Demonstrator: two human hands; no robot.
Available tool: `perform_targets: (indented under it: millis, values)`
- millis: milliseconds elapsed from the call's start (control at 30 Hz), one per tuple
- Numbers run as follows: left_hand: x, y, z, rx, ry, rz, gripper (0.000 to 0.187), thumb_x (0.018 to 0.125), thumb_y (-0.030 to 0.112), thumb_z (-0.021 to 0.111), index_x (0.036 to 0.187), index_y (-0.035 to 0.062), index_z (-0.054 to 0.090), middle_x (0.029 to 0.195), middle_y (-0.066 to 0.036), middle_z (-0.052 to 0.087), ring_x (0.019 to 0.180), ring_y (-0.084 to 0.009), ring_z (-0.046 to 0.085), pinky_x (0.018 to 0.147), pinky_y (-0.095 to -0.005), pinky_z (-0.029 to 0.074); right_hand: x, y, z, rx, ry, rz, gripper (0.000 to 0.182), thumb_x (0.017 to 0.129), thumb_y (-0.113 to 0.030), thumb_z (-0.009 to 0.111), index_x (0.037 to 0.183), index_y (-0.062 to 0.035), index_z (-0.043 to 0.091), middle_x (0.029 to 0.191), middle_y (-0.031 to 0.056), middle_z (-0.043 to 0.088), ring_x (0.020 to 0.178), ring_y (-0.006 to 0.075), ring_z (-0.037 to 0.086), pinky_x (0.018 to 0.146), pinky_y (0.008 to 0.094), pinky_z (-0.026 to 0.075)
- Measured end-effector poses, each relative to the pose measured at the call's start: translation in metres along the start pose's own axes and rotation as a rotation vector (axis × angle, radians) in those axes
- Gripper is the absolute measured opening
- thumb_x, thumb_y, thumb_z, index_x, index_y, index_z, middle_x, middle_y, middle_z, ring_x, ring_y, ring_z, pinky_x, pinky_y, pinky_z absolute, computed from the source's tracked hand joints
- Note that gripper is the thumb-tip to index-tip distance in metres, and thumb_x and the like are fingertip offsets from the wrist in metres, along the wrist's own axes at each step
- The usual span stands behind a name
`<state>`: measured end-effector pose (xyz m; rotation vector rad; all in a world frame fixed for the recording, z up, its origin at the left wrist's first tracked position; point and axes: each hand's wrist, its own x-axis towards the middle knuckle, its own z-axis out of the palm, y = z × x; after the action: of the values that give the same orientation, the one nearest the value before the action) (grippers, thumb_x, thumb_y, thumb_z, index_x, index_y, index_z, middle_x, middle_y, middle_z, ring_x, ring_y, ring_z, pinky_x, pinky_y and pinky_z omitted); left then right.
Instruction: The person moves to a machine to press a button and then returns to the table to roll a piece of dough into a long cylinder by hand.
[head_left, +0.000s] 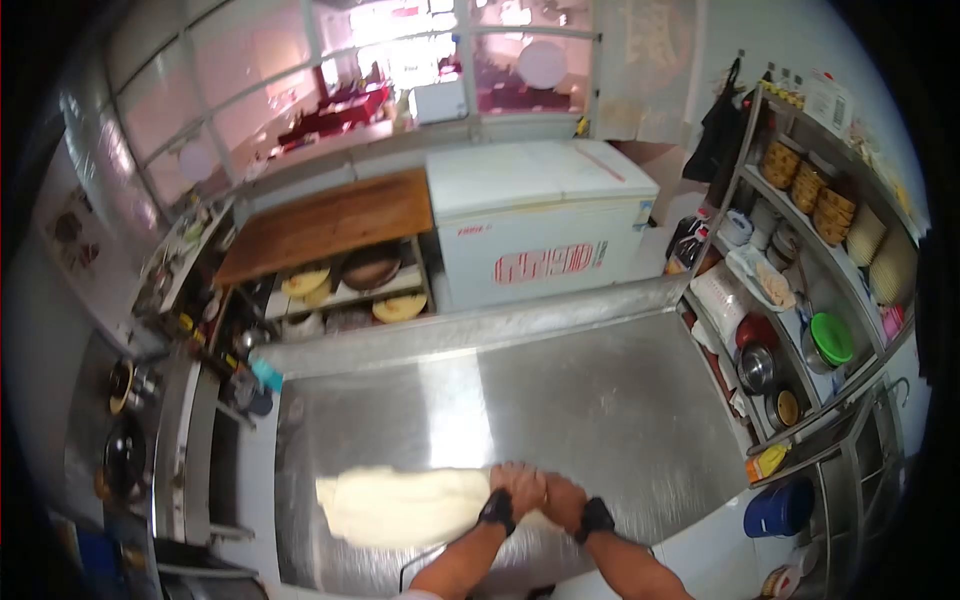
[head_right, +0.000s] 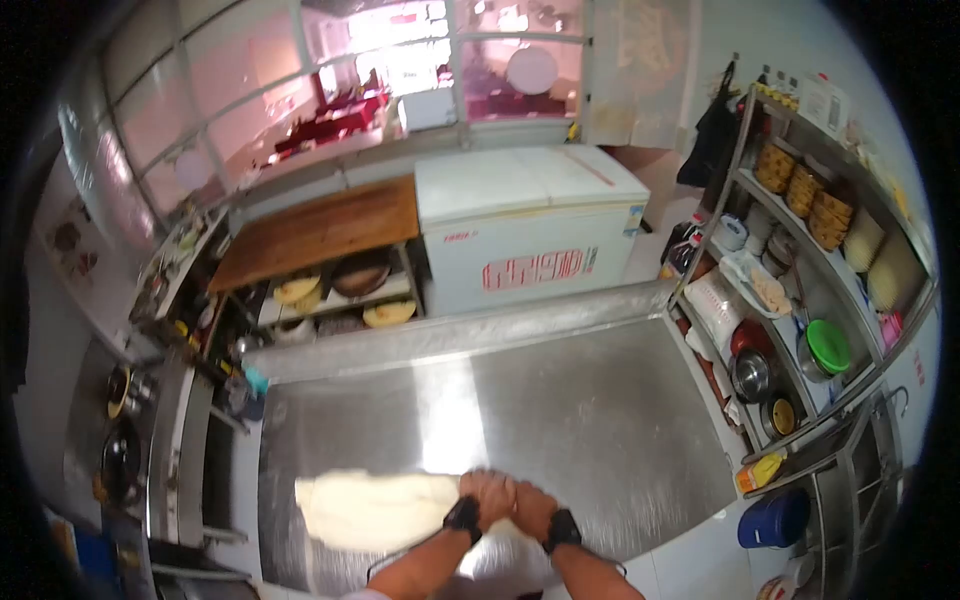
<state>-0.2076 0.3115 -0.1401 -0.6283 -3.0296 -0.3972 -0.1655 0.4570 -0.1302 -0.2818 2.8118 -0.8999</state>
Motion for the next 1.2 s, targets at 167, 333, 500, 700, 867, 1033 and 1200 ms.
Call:
perform_targets:
  millis: [167, 333, 500, 700, 867, 1033, 1200]
  values:
    - [-0.034, 0.004, -0.032, 0.009, 0.077, 0.182, 0.032, 0.099, 0.026, 0.049, 0.087, 0.008, 0.073, 0.1, -0.015, 0.075, 0.095, -0.0329, 0.07, 0.086, -0.05, 0.051, -0.033, -0.009, 0.002, -0.104, 0.049, -0.08, 0.039, 0.087, -0.025, 0.072, 0.12, -0.0066, 0.064, 0.119, 0.02, 0.068, 0.116, 0.0312, 0.063, 0.094, 0.0485, 0.047]
    - [-0.028, -0.092, -0.094, -0.184, 0.126, -0.08, 0.032, 0.1, 0.026, 0.051, 0.109, 0.0058, 0.075, 0.131, -0.02, 0.065, 0.121, -0.0396, 0.06, 0.107, -0.0525, 0.044, -0.076, -0.028, 0.02, -0.141, 0.276, -0.308, 0.067, 0.073, -0.029, 0.089, 0.126, -0.0009, 0.058, 0.129, 0.0203, 0.062, 0.12, 0.0408, 0.058, 0.101, 0.0533, 0.044]
    - [-0.049, -0.14, -0.035, -0.186, -0.037, -0.115, 0.046, 0.103, 0.039, 0.041, 0.111, 0.0098, 0.076, 0.149, -0.024, 0.052, 0.135, -0.0401, 0.051, 0.111, -0.0486, 0.044, -0.024, -0.065, 0.0, -0.239, 0.279, -0.296, 0.08, 0.068, -0.037, 0.093, 0.129, -0.001, 0.057, 0.137, 0.0221, 0.058, 0.127, 0.0389, 0.055, 0.108, 0.0525, 0.039]
    - [-0.127, -0.1, -0.07, -0.17, 0.089, -0.024, 0.021, 0.083, 0.022, 0.062, 0.095, 0.0065, 0.07, 0.102, -0.018, 0.069, 0.102, -0.0379, 0.063, 0.092, -0.0529, 0.048, 0.012, -0.126, 0.076, -0.274, 0.011, -0.386, 0.034, 0.089, -0.029, 0.066, 0.113, -0.0048, 0.065, 0.107, 0.0152, 0.068, 0.102, 0.0329, 0.064, 0.094, 0.0453, 0.047]
    - [-0.073, -0.116, -0.048, -0.144, 0.055, -0.155, 0.023, 0.09, 0.023, 0.057, 0.09, 0.0058, 0.072, 0.096, -0.015, 0.069, 0.099, -0.034, 0.064, 0.09, -0.049, 0.049, 0.051, -0.117, 0.067, -0.312, 0.105, -0.331, 0.017, 0.09, -0.023, 0.063, 0.097, -0.0086, 0.068, 0.094, 0.0108, 0.07, 0.092, 0.0303, 0.067, 0.082, 0.0445, 0.05]
    - [-0.032, -0.129, -0.037, -0.145, -0.014, -0.212, 0.033, 0.096, 0.028, 0.051, 0.09, 0.005, 0.074, 0.096, -0.015, 0.07, 0.097, -0.0335, 0.066, 0.088, -0.0497, 0.051, 0.086, -0.094, 0.081, -0.273, 0.117, -0.26, 0.019, 0.091, -0.026, 0.065, 0.102, -0.011, 0.069, 0.094, 0.0081, 0.071, 0.09, 0.03, 0.069, 0.08, 0.0459, 0.053]
    - [-0.014, -0.132, -0.048, -0.12, 0.009, -0.303, 0.04, 0.099, 0.034, 0.048, 0.09, 0.0059, 0.075, 0.098, -0.02, 0.074, 0.091, -0.0391, 0.069, 0.084, -0.0508, 0.055, 0.122, -0.06, 0.105, -0.047, -0.028, -0.272, 0.024, 0.088, -0.032, 0.069, 0.097, -0.01, 0.068, 0.094, 0.015, 0.074, 0.093, 0.0362, 0.071, 0.079, 0.0477, 0.057]
